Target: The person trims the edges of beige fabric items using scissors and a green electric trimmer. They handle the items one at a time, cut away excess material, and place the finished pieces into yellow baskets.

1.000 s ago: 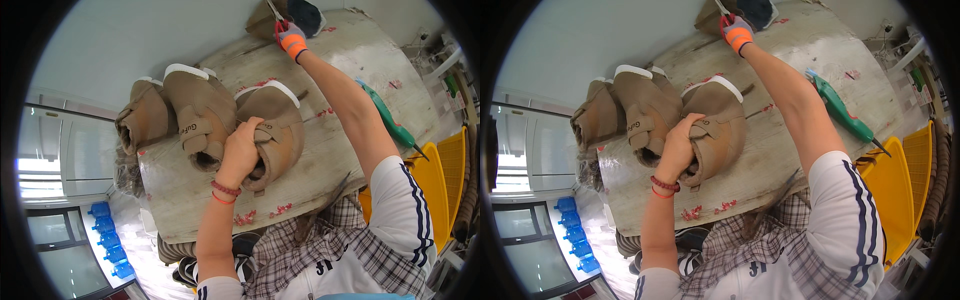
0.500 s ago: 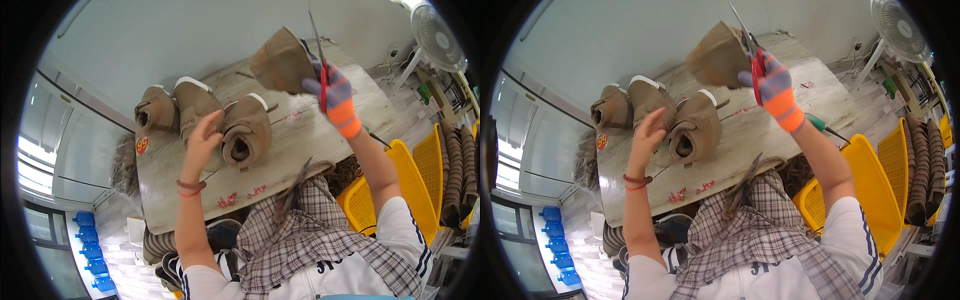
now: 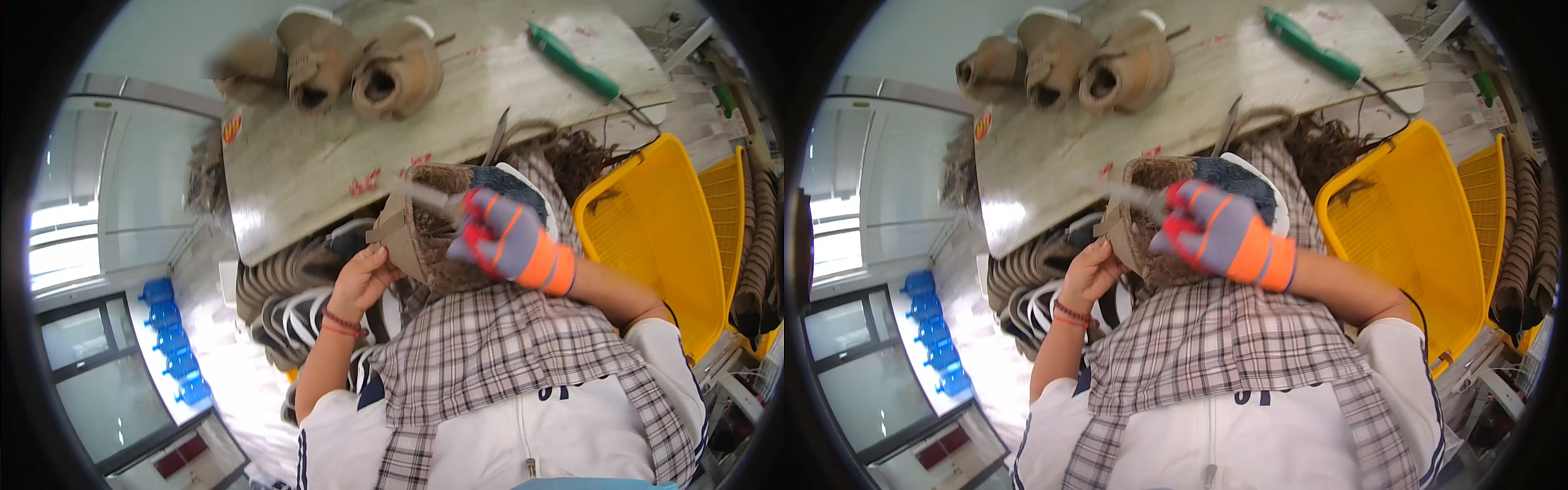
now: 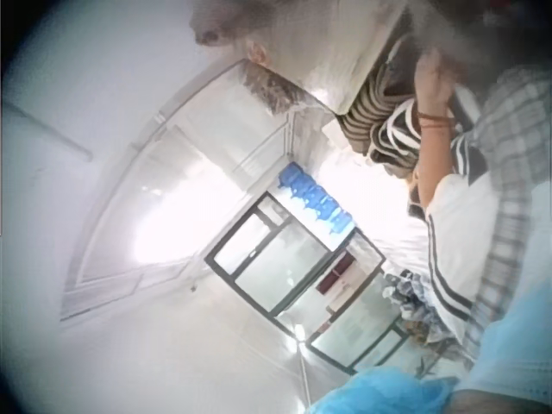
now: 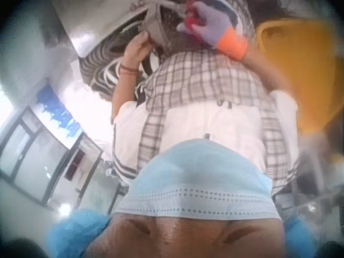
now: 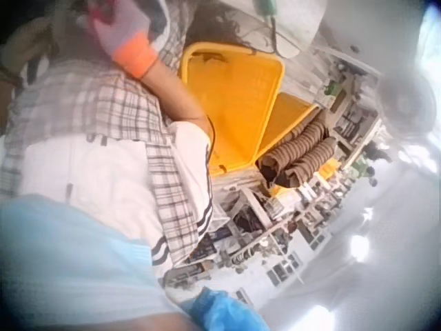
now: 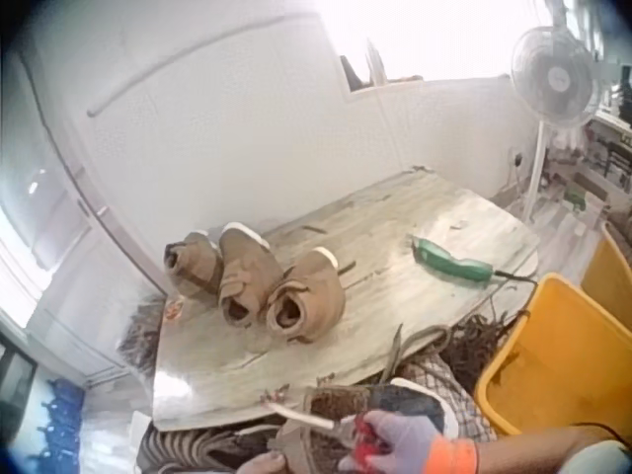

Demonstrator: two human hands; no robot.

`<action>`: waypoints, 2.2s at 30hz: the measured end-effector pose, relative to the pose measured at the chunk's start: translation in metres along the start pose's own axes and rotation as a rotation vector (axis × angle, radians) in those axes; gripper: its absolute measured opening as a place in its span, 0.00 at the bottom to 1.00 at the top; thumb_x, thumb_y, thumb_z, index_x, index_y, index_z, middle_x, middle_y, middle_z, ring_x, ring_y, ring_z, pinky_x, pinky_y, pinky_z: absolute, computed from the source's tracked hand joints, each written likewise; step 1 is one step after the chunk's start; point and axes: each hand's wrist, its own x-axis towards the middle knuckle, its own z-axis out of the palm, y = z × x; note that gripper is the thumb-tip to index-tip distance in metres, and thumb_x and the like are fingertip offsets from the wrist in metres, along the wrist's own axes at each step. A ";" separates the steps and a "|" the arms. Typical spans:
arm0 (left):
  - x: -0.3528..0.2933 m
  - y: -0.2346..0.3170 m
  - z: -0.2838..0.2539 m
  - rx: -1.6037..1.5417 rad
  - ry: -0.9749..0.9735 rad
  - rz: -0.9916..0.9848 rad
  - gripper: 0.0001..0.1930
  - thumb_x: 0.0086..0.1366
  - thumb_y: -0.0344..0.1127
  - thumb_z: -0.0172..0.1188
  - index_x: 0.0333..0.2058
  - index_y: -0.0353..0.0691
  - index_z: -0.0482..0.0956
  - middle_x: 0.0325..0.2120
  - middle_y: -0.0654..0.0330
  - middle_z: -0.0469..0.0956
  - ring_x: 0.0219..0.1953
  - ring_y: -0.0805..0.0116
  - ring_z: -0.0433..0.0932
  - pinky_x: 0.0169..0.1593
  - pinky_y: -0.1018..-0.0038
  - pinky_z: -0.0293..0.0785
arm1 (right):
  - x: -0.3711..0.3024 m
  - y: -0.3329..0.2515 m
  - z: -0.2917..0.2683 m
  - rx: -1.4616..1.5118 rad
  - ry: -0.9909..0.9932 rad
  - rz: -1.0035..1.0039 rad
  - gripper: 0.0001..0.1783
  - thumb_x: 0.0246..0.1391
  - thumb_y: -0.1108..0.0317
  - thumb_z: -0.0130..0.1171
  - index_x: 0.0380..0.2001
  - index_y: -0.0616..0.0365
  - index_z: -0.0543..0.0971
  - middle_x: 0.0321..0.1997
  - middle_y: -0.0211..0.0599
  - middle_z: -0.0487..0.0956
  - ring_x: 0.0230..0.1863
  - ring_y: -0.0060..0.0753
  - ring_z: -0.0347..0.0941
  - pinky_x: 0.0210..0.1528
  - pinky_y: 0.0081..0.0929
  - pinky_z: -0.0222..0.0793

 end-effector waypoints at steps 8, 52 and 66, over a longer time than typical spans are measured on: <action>-0.012 -0.042 -0.062 -0.138 0.093 0.020 0.19 0.60 0.30 0.54 0.49 0.30 0.67 0.48 0.53 0.72 0.50 0.59 0.70 0.57 0.61 0.62 | 0.020 0.078 -0.022 -0.826 -0.090 -0.336 0.18 0.39 0.64 0.64 0.34 0.57 0.73 0.25 0.38 0.74 0.28 0.36 0.72 0.32 0.32 0.67; -0.004 -0.045 -0.068 -0.265 0.080 0.022 0.23 0.54 0.26 0.59 0.50 0.30 0.67 0.49 0.50 0.71 0.52 0.59 0.69 0.59 0.59 0.57 | 0.028 0.082 -0.021 -1.103 -0.283 -0.396 0.16 0.39 0.56 0.62 0.29 0.53 0.75 0.26 0.37 0.74 0.32 0.38 0.71 0.34 0.30 0.66; 0.003 -0.043 -0.040 -0.182 0.171 0.108 0.32 0.51 0.33 0.61 0.56 0.35 0.61 0.55 0.43 0.60 0.60 0.54 0.56 0.63 0.56 0.45 | 0.025 0.093 -0.010 -1.224 -0.522 -0.234 0.14 0.34 0.62 0.63 0.29 0.53 0.77 0.24 0.35 0.75 0.30 0.35 0.73 0.30 0.30 0.66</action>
